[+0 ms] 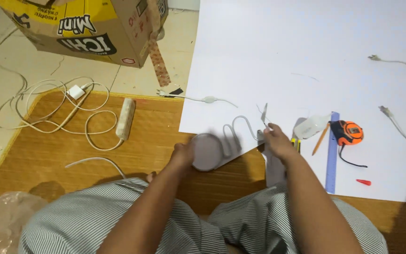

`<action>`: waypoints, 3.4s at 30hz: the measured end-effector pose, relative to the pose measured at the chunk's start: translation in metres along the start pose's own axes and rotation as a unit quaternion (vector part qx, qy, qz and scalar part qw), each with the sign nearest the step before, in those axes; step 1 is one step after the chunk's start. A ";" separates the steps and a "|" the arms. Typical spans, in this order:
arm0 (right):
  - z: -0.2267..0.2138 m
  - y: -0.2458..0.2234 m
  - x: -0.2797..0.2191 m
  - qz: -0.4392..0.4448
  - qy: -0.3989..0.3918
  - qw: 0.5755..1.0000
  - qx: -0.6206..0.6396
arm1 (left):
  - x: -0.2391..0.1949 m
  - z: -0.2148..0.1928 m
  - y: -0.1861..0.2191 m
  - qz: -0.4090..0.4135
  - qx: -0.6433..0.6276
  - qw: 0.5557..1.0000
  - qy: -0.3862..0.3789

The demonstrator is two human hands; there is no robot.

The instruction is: Cutting out a neon light sign from a backing board and testing its functionality by plugging it into a power source.

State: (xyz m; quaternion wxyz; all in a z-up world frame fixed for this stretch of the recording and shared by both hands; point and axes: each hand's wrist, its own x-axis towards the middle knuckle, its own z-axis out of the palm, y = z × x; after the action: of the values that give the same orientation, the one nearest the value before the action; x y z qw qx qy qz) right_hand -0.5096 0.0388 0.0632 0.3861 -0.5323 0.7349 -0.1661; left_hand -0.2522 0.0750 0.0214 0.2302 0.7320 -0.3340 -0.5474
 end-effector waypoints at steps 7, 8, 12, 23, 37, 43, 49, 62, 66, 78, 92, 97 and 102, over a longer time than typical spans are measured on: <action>0.003 0.045 0.026 -0.001 0.081 0.996 0.034 | -0.042 -0.025 0.018 -0.019 -0.198 0.979 -0.048; 0.001 0.037 0.016 0.001 0.074 0.989 0.125 | -0.035 -0.026 0.018 0.004 -0.237 0.971 -0.023; -0.010 0.009 -0.033 -0.011 0.062 0.947 0.316 | -0.067 -0.039 0.039 0.166 -0.376 0.908 0.084; 0.017 -0.018 -0.087 -0.104 0.177 0.889 0.410 | -0.011 0.030 -0.027 0.360 0.140 0.919 0.081; 0.045 -0.048 -0.116 -0.526 0.052 0.834 0.156 | -0.045 0.012 0.006 0.426 -0.379 0.797 -0.199; 0.062 -0.034 -0.116 -0.547 0.023 0.814 -0.196 | -0.029 -0.007 0.000 0.270 -0.337 0.892 -0.135; 0.049 -0.033 -0.088 -0.576 0.293 0.748 -0.151 | -0.013 -0.027 -0.007 0.196 -0.376 0.892 -0.158; 0.041 -0.064 -0.076 -0.589 0.295 0.720 -0.219 | -0.114 -0.046 0.032 0.366 0.094 0.917 -0.127; 0.028 -0.084 -0.052 -0.526 0.119 0.790 -0.292 | -0.153 -0.052 0.064 0.368 0.059 0.927 -0.029; -0.007 -0.157 -0.062 -0.396 -0.126 0.865 -0.281 | -0.069 -0.042 0.039 0.405 0.205 0.886 0.095; -0.099 -0.111 -0.023 -0.449 0.177 0.850 -0.212 | -0.103 -0.081 0.060 0.435 0.185 0.859 0.197; -0.082 -0.063 0.021 -0.508 0.373 0.730 -0.264 | -0.093 -0.070 0.063 0.381 0.083 0.884 0.257; -0.045 -0.007 0.055 -0.410 0.339 0.764 -0.365 | -0.079 -0.068 0.059 0.318 -0.024 0.908 0.273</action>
State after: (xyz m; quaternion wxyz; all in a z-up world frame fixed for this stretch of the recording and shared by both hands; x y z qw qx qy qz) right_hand -0.5455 -0.0212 0.0756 -0.2164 -0.7924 0.5351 -0.1974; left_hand -0.2151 0.0917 0.1340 0.4915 0.7025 -0.4597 -0.2315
